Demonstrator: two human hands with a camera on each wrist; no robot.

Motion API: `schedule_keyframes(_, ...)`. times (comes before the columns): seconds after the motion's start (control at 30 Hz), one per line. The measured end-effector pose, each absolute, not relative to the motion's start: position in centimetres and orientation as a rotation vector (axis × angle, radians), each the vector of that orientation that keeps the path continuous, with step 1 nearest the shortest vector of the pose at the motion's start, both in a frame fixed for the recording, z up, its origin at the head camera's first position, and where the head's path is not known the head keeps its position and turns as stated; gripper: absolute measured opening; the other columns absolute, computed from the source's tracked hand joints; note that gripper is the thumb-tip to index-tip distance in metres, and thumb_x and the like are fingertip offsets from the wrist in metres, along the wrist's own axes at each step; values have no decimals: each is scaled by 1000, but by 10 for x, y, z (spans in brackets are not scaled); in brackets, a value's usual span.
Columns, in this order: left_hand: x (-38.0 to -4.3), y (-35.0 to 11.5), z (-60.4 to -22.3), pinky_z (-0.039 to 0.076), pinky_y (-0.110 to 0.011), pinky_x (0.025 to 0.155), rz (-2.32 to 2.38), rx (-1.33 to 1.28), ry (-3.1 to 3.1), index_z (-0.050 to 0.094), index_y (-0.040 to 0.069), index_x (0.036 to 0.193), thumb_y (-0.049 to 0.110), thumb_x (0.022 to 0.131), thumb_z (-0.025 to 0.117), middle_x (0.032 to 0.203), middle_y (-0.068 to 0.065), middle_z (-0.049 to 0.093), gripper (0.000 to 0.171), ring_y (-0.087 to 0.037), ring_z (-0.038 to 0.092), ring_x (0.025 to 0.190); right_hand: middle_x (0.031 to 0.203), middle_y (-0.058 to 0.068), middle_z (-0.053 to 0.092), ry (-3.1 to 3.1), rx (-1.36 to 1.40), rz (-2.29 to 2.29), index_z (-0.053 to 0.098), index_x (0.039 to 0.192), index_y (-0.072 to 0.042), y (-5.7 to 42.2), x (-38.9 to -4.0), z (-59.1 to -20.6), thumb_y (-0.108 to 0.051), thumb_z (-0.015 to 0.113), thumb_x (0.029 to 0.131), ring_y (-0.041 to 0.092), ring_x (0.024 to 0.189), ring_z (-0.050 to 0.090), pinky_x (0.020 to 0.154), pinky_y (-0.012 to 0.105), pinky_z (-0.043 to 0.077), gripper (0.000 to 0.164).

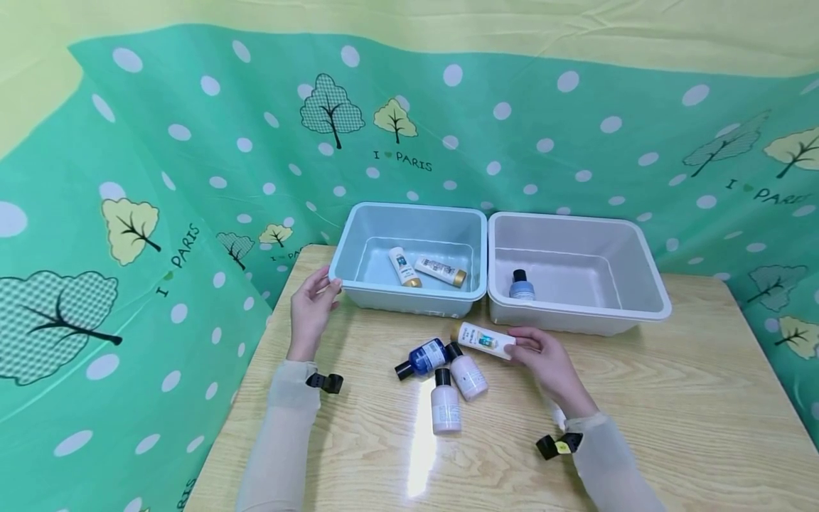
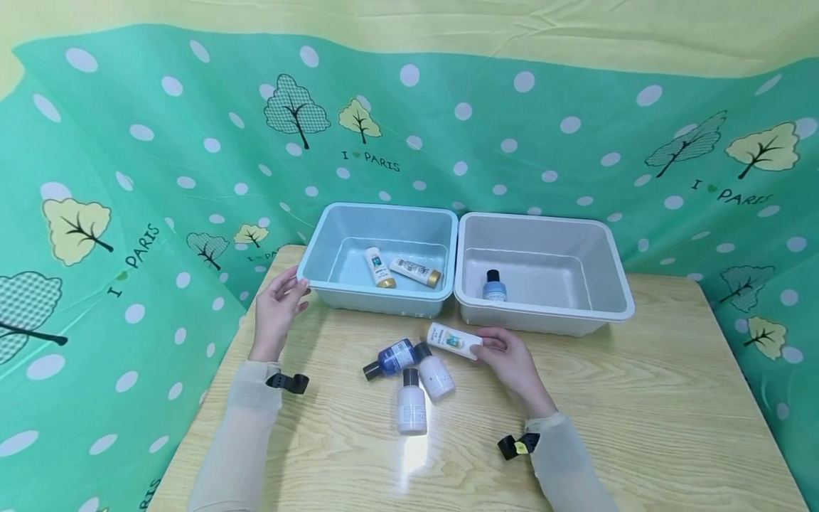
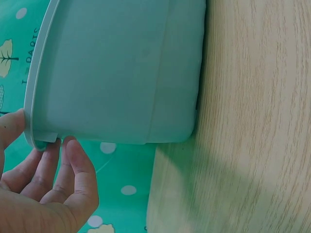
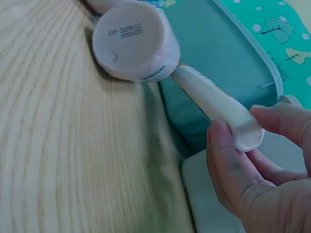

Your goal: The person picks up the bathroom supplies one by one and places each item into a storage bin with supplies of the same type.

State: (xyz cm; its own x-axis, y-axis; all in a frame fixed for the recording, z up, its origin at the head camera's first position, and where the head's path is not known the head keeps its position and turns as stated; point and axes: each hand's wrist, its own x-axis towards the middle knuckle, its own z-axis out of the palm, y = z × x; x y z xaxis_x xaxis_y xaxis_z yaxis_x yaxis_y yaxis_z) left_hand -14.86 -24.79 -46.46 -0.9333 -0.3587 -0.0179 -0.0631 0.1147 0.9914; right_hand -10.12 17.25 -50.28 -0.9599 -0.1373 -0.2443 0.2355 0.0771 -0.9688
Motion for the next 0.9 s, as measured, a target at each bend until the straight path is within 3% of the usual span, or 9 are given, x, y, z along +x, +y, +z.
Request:
schedule_keyframes(0.13,-149,-248,-466,59,-38,84,-1920,414,-2154,59,16,140,33,93,73,127,-10,65,52,-22,66,106,115,27,59,2092,76,-1969,51,131,13,173,-98,-495,0,69,92,27,90,69,84,35,59,46)
schedule_keyframes(0.47,-149,-248,-466,59,-33,81,-1925,409,-2148,59,16,140,34,93,73,127,-10,65,53,-24,66,107,114,23,59,2072,14,-2021,51,131,13,173,-90,-476,1,70,91,19,91,68,88,41,58,46)
schedule_keyframes(0.73,-149,-249,-467,59,-30,80,-1924,411,-2153,58,16,141,35,93,73,130,-13,63,53,-28,65,110,116,27,60,2014,-58,-2080,51,131,14,168,-87,-452,3,67,92,25,97,67,86,38,58,43)
schedule_keyframes(0.9,-149,-248,-466,59,-31,81,-1925,415,-2156,58,16,140,34,93,73,130,-13,63,53,-28,65,109,115,22,62,1950,-114,-2130,48,132,16,162,-93,-436,5,65,92,25,99,67,87,40,57,44)
